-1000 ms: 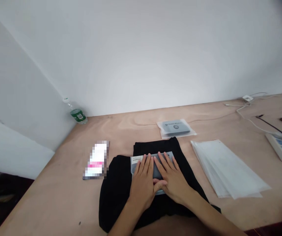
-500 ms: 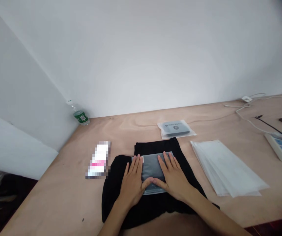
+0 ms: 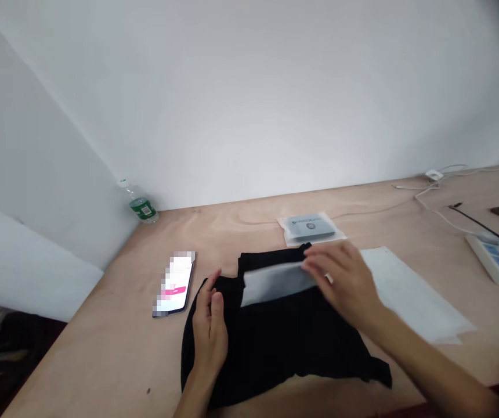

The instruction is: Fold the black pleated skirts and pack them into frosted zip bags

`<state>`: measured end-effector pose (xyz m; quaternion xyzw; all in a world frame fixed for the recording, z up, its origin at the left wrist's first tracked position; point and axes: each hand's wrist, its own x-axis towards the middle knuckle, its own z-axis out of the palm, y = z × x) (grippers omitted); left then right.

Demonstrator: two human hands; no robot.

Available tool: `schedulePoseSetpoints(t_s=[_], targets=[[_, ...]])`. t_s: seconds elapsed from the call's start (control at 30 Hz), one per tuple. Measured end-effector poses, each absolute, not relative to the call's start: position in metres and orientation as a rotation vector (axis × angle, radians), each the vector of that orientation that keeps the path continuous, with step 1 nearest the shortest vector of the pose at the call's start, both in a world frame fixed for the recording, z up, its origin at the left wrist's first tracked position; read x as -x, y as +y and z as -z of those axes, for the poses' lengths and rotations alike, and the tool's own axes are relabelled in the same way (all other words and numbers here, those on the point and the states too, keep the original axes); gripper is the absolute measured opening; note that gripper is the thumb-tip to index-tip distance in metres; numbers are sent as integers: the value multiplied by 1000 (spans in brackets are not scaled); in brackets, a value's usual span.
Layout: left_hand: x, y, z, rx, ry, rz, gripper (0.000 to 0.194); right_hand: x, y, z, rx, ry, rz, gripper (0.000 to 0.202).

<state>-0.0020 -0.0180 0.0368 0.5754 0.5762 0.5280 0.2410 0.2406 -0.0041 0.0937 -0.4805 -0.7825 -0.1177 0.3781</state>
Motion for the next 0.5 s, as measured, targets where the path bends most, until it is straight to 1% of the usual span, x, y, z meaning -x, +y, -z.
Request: schedulePoseSetpoints(t_s=[0.1, 0.2, 0.27, 0.37, 0.5], targets=[[0, -24, -35, -1532, 1580, -1322, 38, -265, 35, -128, 1475, -1908, 255, 7], [-1, -28, -28, -1532, 1587, -1211, 40, -285, 68, -131, 1616, -1762, 381, 9], [-2, -30, -24, -1544, 1606, -1159, 42, -294, 82, -112, 1650, -1707, 390, 12], [-2, -32, -19, -1604, 1624, -1083, 43, -303, 95, -67, 1688, -1717, 268, 15], [0, -29, -16, -1805, 1601, -958, 34, -310, 98, -18, 1748, -1762, 201, 15]])
